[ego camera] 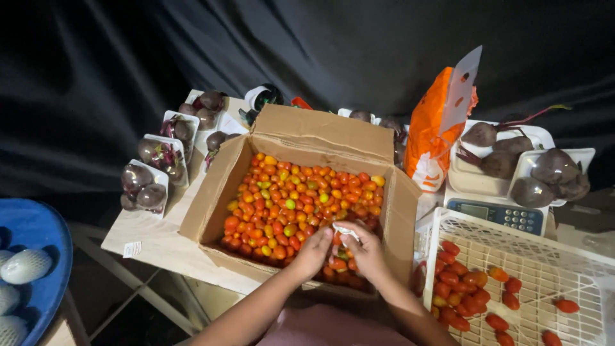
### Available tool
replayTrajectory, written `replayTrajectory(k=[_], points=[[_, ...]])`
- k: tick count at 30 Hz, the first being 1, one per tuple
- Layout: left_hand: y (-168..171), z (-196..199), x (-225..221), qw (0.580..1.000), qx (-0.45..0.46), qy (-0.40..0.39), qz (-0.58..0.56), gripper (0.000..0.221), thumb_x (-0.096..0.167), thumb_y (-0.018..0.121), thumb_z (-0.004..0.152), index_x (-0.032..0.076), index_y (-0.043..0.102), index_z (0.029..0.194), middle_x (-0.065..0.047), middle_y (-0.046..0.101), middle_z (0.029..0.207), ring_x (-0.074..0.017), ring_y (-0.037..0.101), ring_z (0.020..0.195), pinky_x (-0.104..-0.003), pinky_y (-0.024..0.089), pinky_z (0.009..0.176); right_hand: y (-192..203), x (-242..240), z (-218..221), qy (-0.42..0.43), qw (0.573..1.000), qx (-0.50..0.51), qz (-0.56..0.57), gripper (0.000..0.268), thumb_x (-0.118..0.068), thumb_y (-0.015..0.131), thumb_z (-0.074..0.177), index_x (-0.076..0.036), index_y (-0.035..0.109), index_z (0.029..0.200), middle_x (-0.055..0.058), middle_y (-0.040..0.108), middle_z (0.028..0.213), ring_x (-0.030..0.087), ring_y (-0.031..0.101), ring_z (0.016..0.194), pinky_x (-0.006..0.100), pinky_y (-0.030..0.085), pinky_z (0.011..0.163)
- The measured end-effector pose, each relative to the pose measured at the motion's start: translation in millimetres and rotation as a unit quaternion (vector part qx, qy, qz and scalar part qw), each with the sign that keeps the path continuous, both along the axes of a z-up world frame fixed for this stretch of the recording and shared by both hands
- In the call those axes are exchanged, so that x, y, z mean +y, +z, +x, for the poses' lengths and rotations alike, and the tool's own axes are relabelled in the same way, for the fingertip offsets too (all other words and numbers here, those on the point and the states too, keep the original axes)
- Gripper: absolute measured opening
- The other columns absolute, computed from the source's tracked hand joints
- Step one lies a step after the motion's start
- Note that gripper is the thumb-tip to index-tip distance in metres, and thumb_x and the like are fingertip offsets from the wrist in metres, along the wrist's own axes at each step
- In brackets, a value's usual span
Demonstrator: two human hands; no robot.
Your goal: Wiping individual cherry tomatoes with a cloth and transferring them from a cardboard box to a plastic crate.
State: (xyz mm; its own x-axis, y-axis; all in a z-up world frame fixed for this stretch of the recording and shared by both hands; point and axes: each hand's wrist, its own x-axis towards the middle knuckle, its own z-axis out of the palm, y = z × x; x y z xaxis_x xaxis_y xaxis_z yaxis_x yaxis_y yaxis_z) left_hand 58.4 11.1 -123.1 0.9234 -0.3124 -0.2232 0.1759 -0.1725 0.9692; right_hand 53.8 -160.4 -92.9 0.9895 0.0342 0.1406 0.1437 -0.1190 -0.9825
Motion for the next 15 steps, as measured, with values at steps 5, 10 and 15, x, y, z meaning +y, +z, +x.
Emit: replayTrajectory(k=[5,10,15], points=[[-28.4,2.2,0.2,1.0,0.025,0.013,0.006,0.061,0.05,0.025,0.113,0.01,0.064,0.09,-0.007,0.067,0.064,-0.0159,0.066,0.051,-0.025,0.052,0.045,-21.3,3.0,-2.8,0.092,0.989,-0.096,-0.064,0.047,-0.015,0.074,0.091,-0.015,0.07,0.138,0.016,0.068,0.115,0.034,0.066,0.109,0.048,0.049,0.099],[3.0,-3.2,-3.4,0.996,0.071,0.039,-0.039,0.071,0.064,0.032,0.108,0.005,0.07,0.1,-0.011,0.066,0.063,-0.0189,0.064,0.045,-0.027,0.053,0.037,4.3,8.7,-10.8,-0.006,0.98,-0.144,-0.136,0.043,-0.008,0.077,0.087,-0.01,0.072,0.129,0.013,0.071,0.12,0.034,0.07,0.11,0.045,0.054,0.095],[-24.7,4.5,-10.2,0.99,0.092,0.069,-0.084,0.048,0.043,0.043,0.112,0.001,0.066,0.104,-0.011,0.064,0.066,-0.016,0.061,0.04,-0.024,0.045,0.032,3.2,8.4,-12.1,-0.012,0.986,-0.123,-0.111,0.041,-0.004,0.076,0.086,-0.014,0.077,0.125,0.011,0.076,0.118,0.033,0.073,0.109,0.044,0.056,0.093]])
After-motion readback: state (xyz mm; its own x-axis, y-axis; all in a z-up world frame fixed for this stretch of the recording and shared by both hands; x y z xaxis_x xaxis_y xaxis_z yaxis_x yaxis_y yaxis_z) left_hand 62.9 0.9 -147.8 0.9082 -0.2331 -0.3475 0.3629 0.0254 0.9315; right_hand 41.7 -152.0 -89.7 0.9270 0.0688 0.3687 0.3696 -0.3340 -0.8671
